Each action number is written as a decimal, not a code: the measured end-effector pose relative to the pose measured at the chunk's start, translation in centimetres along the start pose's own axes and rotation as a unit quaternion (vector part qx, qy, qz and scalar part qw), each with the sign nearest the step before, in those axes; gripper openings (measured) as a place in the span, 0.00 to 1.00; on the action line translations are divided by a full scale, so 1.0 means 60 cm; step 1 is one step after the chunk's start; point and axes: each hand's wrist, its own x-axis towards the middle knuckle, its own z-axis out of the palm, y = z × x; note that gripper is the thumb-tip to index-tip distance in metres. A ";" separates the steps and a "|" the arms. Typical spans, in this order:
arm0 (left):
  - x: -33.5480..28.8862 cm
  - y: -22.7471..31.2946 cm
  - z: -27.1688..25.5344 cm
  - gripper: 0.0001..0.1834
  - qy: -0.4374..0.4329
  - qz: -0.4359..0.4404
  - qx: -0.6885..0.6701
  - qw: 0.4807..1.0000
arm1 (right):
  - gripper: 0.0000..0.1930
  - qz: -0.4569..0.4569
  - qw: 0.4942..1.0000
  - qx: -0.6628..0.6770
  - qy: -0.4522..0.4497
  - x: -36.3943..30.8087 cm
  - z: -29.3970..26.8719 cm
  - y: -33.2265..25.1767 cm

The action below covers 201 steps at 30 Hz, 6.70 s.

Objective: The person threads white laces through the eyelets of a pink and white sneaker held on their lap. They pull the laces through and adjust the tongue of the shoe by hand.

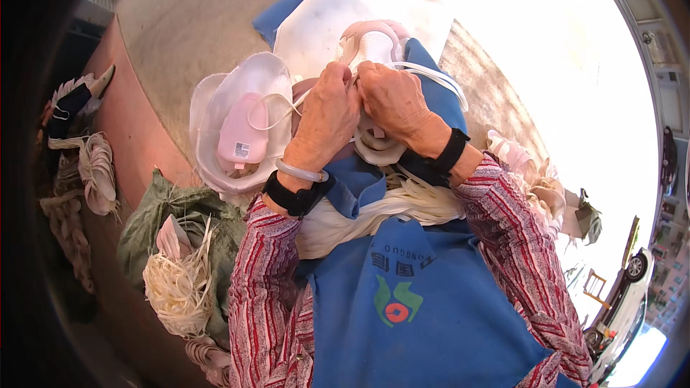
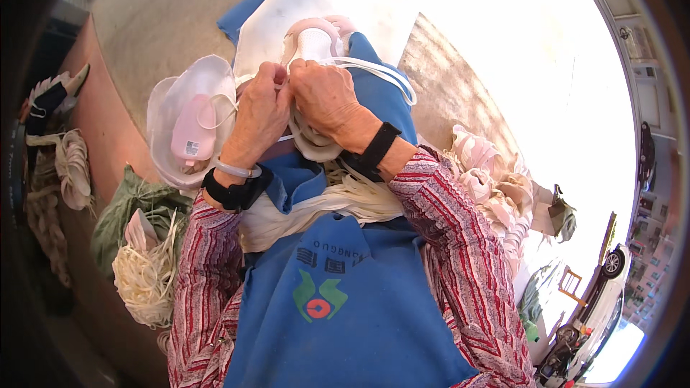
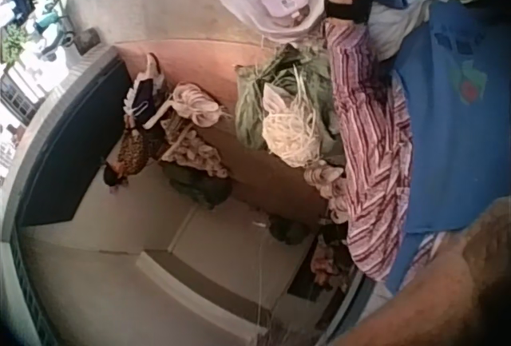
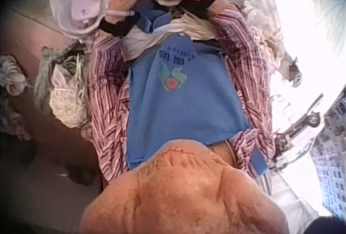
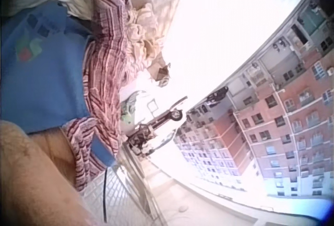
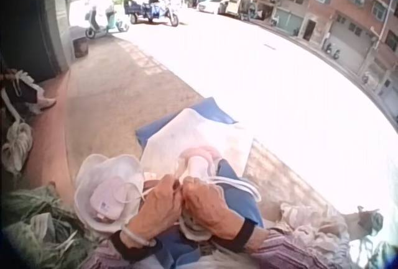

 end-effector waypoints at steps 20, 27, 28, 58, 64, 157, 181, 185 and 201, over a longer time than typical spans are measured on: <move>-0.016 0.066 0.021 0.22 -0.249 -0.320 -0.677 0.615 | 0.09 -0.324 0.575 0.584 -0.473 -0.146 -0.214 -0.083; -0.065 0.159 -0.068 0.18 -0.362 -0.181 -0.408 0.818 | 0.22 0.224 0.686 0.579 -0.380 -0.173 -0.211 0.090; -0.080 0.174 -0.070 0.17 -0.386 -0.075 -0.381 0.837 | 0.22 0.225 0.686 0.581 -0.376 -0.176 -0.197 0.094; 0.018 0.041 0.009 0.05 -0.012 0.048 0.047 0.998 | 0.13 0.025 0.760 0.554 -0.337 -0.127 -0.116 0.004; 0.022 0.021 0.027 0.09 0.020 0.085 0.099 0.991 | 0.15 -0.028 0.779 0.546 -0.306 -0.128 -0.104 0.014; -0.049 0.061 -0.031 0.09 -0.122 -0.042 0.043 0.991 | 0.13 0.205 0.922 0.316 -0.092 -0.014 -0.048 0.095; -0.103 0.142 -0.032 0.08 -0.293 0.020 -0.144 0.945 | 0.19 0.142 0.867 0.449 -0.162 -0.107 -0.092 0.039; -0.125 0.133 -0.013 0.07 -0.307 0.003 -0.169 0.936 | 0.23 0.172 0.814 0.525 -0.179 -0.114 -0.075 0.031; -0.132 0.080 -0.039 0.18 -0.269 -0.296 -0.489 0.775 | 0.12 0.184 0.745 0.605 -0.215 -0.126 -0.103 0.024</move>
